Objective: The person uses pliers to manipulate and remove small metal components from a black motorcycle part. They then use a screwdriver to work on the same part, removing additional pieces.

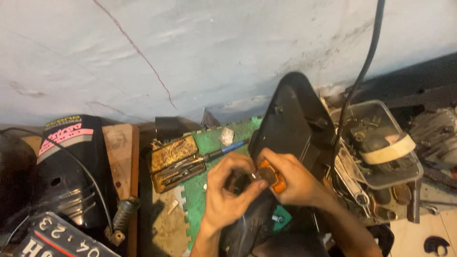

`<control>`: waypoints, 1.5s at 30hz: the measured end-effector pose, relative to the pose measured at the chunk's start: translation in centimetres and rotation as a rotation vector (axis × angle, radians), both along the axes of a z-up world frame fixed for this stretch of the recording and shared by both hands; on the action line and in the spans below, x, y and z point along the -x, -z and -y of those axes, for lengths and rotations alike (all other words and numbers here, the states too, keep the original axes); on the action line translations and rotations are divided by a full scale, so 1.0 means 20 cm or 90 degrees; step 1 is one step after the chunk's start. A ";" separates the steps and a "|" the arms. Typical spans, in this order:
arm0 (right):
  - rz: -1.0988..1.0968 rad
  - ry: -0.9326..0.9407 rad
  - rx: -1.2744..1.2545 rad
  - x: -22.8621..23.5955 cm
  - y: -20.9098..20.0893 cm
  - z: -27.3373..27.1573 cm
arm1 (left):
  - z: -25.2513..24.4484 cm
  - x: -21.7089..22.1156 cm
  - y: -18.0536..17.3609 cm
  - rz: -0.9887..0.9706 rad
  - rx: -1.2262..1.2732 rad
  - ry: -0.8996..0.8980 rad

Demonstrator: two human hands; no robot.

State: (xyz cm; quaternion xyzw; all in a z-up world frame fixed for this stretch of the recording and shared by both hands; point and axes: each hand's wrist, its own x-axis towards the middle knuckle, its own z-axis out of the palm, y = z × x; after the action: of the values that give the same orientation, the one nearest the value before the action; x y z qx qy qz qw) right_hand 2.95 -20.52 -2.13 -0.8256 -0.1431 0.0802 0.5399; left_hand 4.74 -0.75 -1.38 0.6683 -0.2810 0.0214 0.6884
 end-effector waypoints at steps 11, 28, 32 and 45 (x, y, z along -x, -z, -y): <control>0.049 0.079 0.032 0.04 0.01 -0.05 | -0.03 0.03 -0.05 -0.039 -0.032 -0.025; 0.216 0.220 0.119 0.08 0.00 -0.03 | 0.02 0.09 -0.02 0.063 0.011 -0.059; 0.215 0.286 0.123 0.12 -0.05 -0.02 | 0.02 0.07 -0.02 0.062 0.034 -0.085; 0.028 0.398 -0.072 0.15 0.03 0.26 | 0.07 0.14 0.12 0.061 -0.228 -0.091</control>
State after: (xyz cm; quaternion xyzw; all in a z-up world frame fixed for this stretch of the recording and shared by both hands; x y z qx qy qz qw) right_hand -0.03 -25.80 -2.63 -0.8000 0.1017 -0.1153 0.5799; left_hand 1.93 -2.20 -3.74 0.7964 -0.2646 0.0514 0.5414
